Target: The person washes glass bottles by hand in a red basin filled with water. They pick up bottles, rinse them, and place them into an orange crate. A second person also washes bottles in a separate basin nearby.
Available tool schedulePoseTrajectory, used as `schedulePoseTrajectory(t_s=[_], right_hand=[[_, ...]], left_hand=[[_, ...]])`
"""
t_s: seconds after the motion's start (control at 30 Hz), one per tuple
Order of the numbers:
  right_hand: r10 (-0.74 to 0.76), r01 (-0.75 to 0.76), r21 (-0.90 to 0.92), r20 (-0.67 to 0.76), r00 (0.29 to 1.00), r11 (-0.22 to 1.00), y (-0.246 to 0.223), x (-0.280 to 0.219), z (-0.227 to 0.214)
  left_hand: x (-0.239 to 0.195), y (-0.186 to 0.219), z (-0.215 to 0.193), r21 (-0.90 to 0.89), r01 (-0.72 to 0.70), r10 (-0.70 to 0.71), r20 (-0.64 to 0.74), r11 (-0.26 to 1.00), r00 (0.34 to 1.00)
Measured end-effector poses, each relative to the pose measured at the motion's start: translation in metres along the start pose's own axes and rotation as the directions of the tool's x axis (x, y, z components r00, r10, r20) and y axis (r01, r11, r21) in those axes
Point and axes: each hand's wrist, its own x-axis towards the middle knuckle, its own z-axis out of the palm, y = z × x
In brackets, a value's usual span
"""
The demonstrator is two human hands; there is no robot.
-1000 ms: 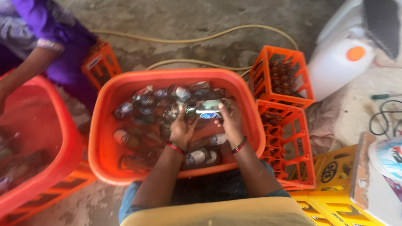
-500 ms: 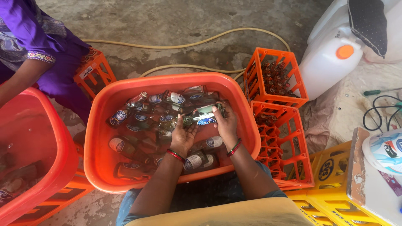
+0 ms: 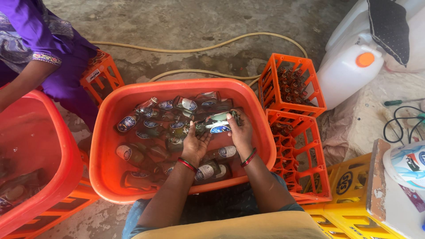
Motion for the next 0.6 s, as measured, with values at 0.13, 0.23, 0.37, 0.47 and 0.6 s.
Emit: schedulePoseTrajectory(t_s=[0.13,0.23,0.37,0.47,0.6], right_hand=[[0.012,-0.012,-0.001,0.005,1.0,1.0,-0.0003,0.0,-0.0007],[0.017,-0.017,-0.001,0.012,1.0,1.0,0.0013,0.0008,-0.0013],[0.009,-0.009,-0.021,-0.008,1.0,1.0,0.0045,0.0016,-0.0014],[0.023,-0.024,-0.05,-0.027,0.999,0.998,0.0067,0.0025,-0.0015],[0.021,-0.021,-0.001,0.001,1.0,1.0,0.0087,0.0021,-0.0021]], left_hand=[[-0.0006,-0.0001,0.0016,0.0,0.003,-0.003,-0.001,1.0,1.0],[-0.0018,-0.0003,0.0021,-0.002,0.012,-0.012,-0.023,1.0,1.0],[-0.0041,-0.0002,0.0037,-0.003,-0.001,0.001,-0.014,1.0,1.0],[-0.0047,0.0003,0.0055,-0.005,-0.01,0.01,-0.005,1.0,1.0],[-0.006,-0.0003,0.0061,0.005,-0.011,0.011,-0.01,1.0,1.0]])
